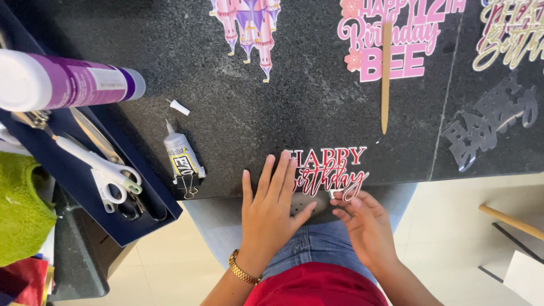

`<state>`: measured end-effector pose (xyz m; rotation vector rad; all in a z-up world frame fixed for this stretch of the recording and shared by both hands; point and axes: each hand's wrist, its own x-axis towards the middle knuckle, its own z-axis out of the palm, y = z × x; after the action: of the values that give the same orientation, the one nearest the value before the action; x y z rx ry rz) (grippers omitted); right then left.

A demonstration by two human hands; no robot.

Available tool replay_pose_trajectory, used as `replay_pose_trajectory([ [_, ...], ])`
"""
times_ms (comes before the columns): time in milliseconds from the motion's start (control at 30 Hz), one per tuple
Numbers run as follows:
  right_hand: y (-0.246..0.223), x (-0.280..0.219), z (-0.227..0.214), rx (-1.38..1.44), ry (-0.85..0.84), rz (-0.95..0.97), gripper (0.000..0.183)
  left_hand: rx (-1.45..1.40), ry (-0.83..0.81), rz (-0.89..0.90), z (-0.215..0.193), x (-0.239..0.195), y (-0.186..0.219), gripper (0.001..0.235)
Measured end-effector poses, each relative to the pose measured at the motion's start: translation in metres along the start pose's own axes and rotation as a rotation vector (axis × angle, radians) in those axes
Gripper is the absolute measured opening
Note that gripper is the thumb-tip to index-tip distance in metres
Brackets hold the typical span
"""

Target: Assembling decorative cake toppers by gluing paper cutouts onto wooden sticks.

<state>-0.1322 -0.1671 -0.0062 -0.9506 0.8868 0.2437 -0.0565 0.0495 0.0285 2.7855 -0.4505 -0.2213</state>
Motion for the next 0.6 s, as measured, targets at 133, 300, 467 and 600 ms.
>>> replay_pose_trajectory([
  [133, -0.004, 0.002, 0.01, -0.047, 0.093, -0.017, 0.018, -0.044, -0.007, 0.023, 0.001, -0.011, 0.004, 0.08],
  [300, -0.007, -0.006, 0.018, -0.065, 0.112, -0.281, 0.009, -0.344, 0.022, -0.017, -0.001, -0.024, 0.01, 0.074],
  [467, -0.024, -0.049, 0.041, -0.637, 0.066, -1.05, 0.011, -1.184, -0.048, 0.012, -0.067, -0.036, 0.054, 0.084],
  [600, -0.041, -0.067, 0.036, -1.062, -0.582, -1.395, 0.057, -2.01, -0.06, 0.068, -0.064, -0.065, 0.079, 0.09],
])
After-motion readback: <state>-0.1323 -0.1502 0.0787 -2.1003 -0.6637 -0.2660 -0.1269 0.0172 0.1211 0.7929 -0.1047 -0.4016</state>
